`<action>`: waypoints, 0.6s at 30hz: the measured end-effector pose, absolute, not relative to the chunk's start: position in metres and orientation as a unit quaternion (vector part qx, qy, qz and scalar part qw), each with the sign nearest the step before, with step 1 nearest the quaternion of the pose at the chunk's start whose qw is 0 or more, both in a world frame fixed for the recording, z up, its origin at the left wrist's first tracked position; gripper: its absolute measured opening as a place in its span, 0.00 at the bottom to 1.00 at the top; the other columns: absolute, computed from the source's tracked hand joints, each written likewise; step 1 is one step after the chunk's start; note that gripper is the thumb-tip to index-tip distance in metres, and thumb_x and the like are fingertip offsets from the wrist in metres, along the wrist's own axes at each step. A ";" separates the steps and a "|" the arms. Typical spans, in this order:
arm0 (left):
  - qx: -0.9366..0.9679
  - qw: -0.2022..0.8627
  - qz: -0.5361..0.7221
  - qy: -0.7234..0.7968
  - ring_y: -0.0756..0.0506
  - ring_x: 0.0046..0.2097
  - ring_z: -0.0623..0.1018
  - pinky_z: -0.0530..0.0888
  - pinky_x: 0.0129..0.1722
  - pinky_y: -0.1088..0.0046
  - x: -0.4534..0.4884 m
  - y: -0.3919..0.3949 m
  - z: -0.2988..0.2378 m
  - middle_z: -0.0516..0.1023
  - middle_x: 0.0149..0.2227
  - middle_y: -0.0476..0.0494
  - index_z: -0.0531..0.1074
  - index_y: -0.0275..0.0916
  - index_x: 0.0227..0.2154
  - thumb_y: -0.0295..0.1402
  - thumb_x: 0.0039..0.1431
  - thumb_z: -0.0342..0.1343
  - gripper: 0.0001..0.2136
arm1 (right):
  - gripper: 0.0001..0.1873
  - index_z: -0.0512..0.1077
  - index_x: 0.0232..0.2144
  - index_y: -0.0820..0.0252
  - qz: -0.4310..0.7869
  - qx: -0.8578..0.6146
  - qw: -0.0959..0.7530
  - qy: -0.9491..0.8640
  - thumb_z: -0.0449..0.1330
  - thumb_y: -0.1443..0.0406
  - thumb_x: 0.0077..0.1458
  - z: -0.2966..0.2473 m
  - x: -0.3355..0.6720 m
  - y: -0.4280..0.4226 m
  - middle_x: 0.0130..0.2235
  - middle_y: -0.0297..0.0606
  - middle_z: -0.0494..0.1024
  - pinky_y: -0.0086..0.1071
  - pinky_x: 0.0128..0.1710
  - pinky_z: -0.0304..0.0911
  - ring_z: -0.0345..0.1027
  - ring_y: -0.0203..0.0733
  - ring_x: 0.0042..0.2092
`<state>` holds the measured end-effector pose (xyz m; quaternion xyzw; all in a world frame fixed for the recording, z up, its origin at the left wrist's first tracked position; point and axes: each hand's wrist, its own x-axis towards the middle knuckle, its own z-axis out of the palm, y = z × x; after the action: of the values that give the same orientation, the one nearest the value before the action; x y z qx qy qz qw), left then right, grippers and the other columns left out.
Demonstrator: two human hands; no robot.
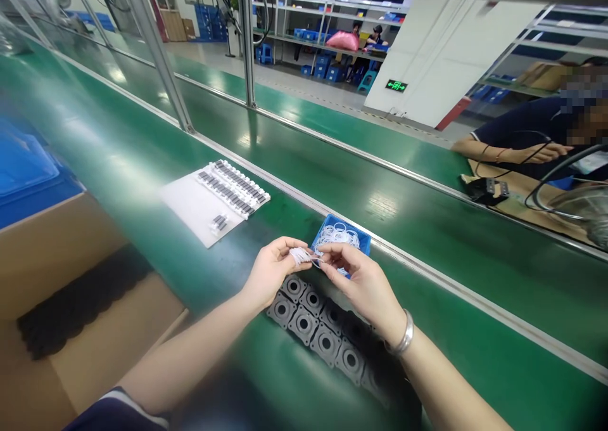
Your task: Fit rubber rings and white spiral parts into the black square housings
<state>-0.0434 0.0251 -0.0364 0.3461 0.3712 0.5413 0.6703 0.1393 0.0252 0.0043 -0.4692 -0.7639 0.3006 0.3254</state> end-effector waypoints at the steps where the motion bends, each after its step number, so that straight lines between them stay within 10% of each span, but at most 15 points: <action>1: 0.360 0.657 0.544 0.379 0.42 0.45 0.81 0.77 0.48 0.62 -0.049 0.024 -0.038 0.81 0.37 0.41 0.74 0.34 0.37 0.32 0.55 0.63 0.09 | 0.08 0.71 0.42 0.55 0.313 -0.473 0.315 -0.761 0.57 0.65 0.59 0.004 0.138 0.024 0.36 0.34 0.78 0.35 0.39 0.70 0.72 0.39 0.36; 10: 0.606 0.456 0.411 0.506 0.44 0.40 0.82 0.79 0.43 0.66 -0.114 -0.004 -0.056 0.82 0.38 0.42 0.77 0.37 0.39 0.28 0.60 0.56 0.07 | 0.04 0.73 0.35 0.57 0.309 -0.424 0.166 -0.835 0.59 0.71 0.59 -0.015 0.112 0.019 0.35 0.33 0.77 0.32 0.39 0.67 0.72 0.37 0.37; 18: 0.896 0.104 0.342 0.262 0.43 0.54 0.77 0.73 0.58 0.57 -0.113 -0.028 -0.065 0.78 0.51 0.36 0.73 0.33 0.45 0.22 0.66 0.47 0.11 | 0.06 0.71 0.40 0.59 0.261 -0.444 0.183 -0.837 0.56 0.71 0.62 -0.021 0.117 0.018 0.39 0.38 0.77 0.38 0.44 0.68 0.71 0.41 0.41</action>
<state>-0.1126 -0.0277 -0.0651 0.8961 0.2623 0.3424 0.1045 0.1171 0.0181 -0.0211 -0.4440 -0.8375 0.2607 0.1831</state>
